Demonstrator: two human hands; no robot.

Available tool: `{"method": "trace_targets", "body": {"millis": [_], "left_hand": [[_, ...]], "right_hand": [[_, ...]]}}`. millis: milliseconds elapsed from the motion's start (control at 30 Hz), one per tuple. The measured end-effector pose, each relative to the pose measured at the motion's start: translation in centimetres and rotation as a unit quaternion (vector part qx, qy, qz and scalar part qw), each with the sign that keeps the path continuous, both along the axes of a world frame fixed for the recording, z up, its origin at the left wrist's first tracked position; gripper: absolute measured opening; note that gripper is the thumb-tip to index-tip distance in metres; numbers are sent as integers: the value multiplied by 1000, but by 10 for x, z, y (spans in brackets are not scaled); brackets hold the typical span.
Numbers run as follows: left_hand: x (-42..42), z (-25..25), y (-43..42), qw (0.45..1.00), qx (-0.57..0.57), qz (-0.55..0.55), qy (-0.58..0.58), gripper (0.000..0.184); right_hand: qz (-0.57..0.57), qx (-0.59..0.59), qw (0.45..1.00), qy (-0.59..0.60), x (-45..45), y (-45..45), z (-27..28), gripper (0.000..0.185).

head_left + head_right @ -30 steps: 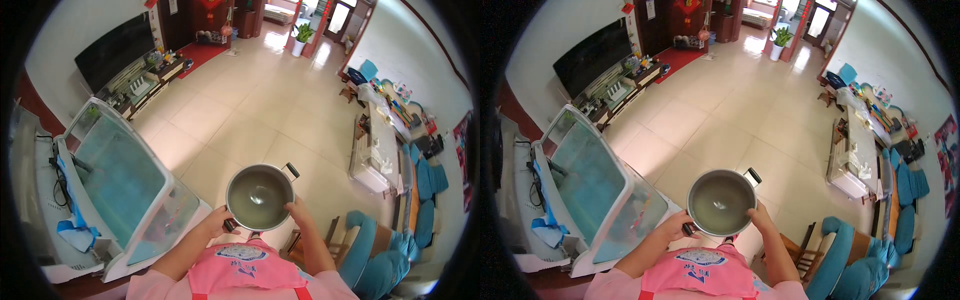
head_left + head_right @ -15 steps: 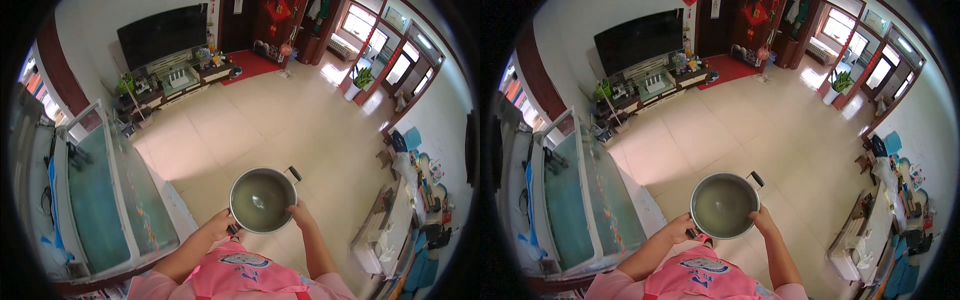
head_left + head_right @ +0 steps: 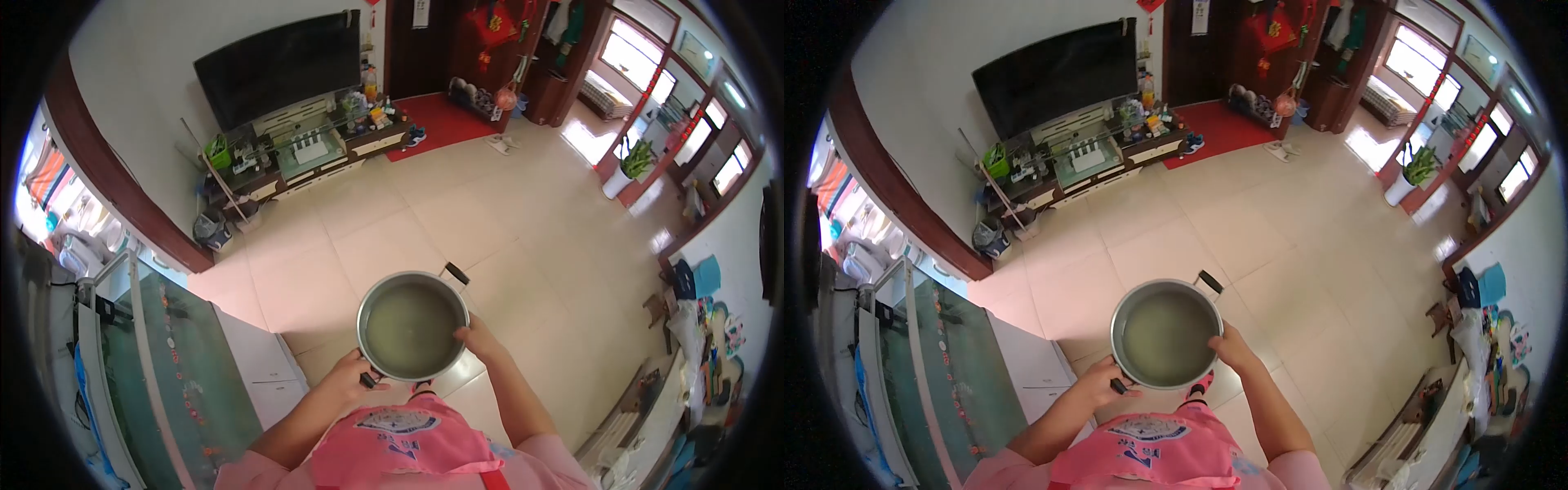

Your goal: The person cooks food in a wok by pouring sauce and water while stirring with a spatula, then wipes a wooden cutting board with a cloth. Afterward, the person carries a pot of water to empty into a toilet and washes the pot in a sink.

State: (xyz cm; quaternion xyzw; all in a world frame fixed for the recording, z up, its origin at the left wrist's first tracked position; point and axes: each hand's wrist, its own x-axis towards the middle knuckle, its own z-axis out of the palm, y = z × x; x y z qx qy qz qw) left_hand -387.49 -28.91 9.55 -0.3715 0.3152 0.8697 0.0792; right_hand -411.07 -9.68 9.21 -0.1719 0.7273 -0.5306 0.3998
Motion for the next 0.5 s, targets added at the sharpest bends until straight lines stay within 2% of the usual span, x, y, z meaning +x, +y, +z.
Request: {"method": "trace_targets", "body": {"millis": [67, 100, 133, 167, 233, 267, 467, 500], "left_hand": [[-23, -5, -39, 996, -8, 78, 42, 48], [-50, -11, -50, 994, -15, 78, 80, 48], [-76, -16, -60, 993, -18, 88, 80, 48], [-99, -19, -69, 992, -31, 107, 54, 46], [-134, -4, -86, 989, -37, 138, 22, 44], [-150, 0, -121, 987, -26, 160, 21, 44], [-271, -1, -217, 978, -20, 207, 8, 39], [-278, -6, -257, 980, -10, 199, 4, 36]], "right_hand": [[32, 9, 999, -17, -34, -53, -13, 57], [54, 15, 998, 14, -65, -74, -13, 56], [73, 21, 996, 40, -93, -92, -13, 56], [104, 0, 995, 13, -125, -110, -10, 51], [138, -24, 990, 15, -172, -153, -2, 50], [157, -47, 986, 25, -189, -193, 1, 49], [188, -16, 982, -3, -318, -312, 14, 46], [191, -7, 982, 3, -324, -346, 8, 47]]}}
